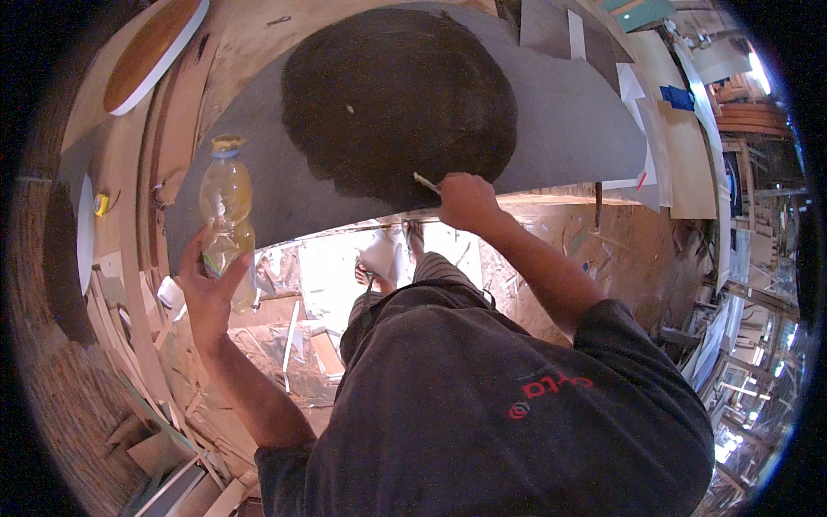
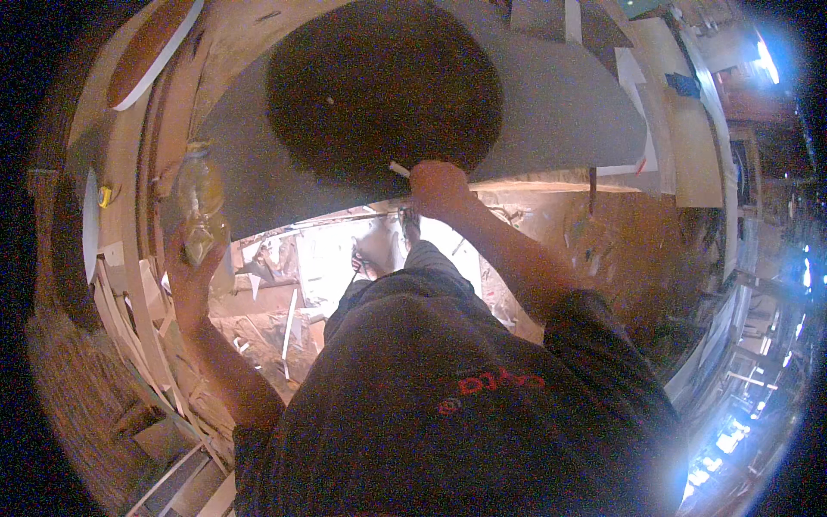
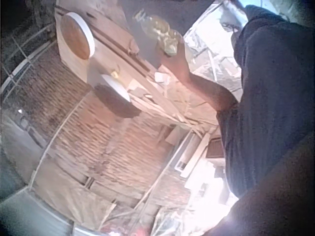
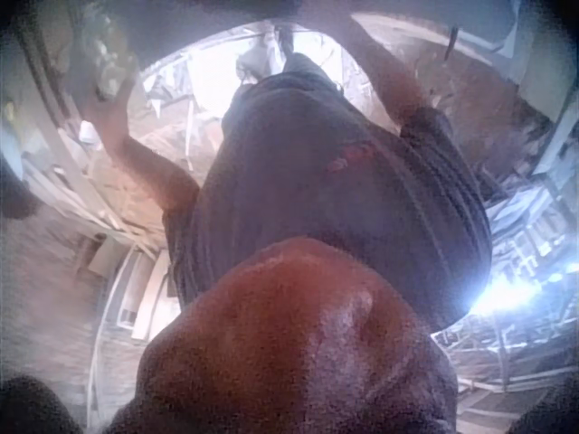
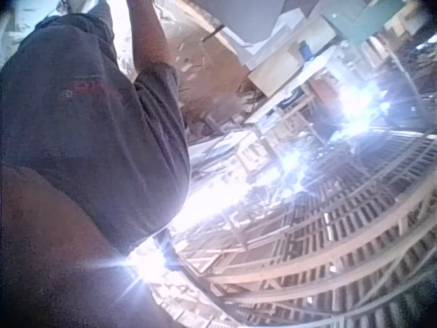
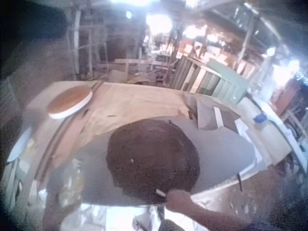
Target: The person pours a yellow liquid from a plastic bottle onto a dark circular wooden surface and spreads it with a small rectangular pad. The person then moves to a lighter circular wooden surface and repeats the pouring and spreading process.
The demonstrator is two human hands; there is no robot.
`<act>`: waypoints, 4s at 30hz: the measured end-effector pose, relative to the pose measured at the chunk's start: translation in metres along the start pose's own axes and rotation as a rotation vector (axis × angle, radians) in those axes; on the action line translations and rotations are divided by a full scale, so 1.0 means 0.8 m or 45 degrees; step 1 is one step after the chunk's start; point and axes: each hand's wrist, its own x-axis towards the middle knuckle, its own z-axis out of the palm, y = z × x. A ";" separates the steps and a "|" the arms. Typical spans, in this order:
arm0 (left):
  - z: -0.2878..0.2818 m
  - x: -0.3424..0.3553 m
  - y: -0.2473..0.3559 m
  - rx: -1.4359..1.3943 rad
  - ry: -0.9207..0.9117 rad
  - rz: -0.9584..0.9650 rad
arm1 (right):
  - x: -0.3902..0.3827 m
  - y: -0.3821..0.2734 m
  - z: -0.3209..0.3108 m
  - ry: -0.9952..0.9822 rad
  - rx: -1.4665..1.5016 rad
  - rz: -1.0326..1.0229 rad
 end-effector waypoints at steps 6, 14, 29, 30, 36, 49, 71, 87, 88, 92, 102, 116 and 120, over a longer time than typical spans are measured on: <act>-0.004 -0.007 -0.006 -0.006 0.006 0.022 | -0.019 -0.017 0.013 -0.105 -0.121 -0.194; -0.004 -0.013 0.012 0.054 0.073 -0.013 | -0.006 0.067 -0.007 -0.327 0.784 -0.262; 0.025 -0.020 0.049 0.196 0.243 -0.232 | 0.260 0.239 -0.149 0.495 0.413 -0.045; 0.028 -0.019 0.053 0.234 0.235 -0.242 | 0.293 0.234 -0.152 0.545 0.134 -0.106; 0.051 -0.024 0.078 0.313 0.305 -0.357 | 0.384 0.198 -0.161 0.390 -0.282 -0.234; 0.075 -0.031 0.066 0.373 0.312 -0.370 | 0.419 0.223 -0.200 0.311 -0.466 -0.279; -0.028 0.001 0.014 0.119 0.003 -0.072 | 0.083 0.106 -0.055 0.159 -0.307 0.016; -0.092 -0.021 -0.051 -0.047 -0.082 -0.050 | 0.014 -0.082 0.002 0.074 -0.097 -0.039; -0.094 -0.022 -0.052 -0.031 -0.082 -0.048 | 0.013 -0.087 0.006 0.038 -0.094 -0.036; -0.096 -0.024 -0.048 -0.065 -0.080 -0.084 | -0.004 -0.097 0.015 -0.010 -0.156 -0.145; -0.104 -0.037 -0.043 -0.027 0.016 -0.126 | -0.035 0.017 -0.041 -0.178 1.181 -0.141; -0.058 -0.036 -0.003 0.204 0.268 -0.280 | 0.340 0.117 -0.142 0.616 0.108 -0.222; -0.039 -0.036 0.006 0.164 0.320 -0.325 | 0.385 0.083 -0.126 0.687 -0.151 -0.199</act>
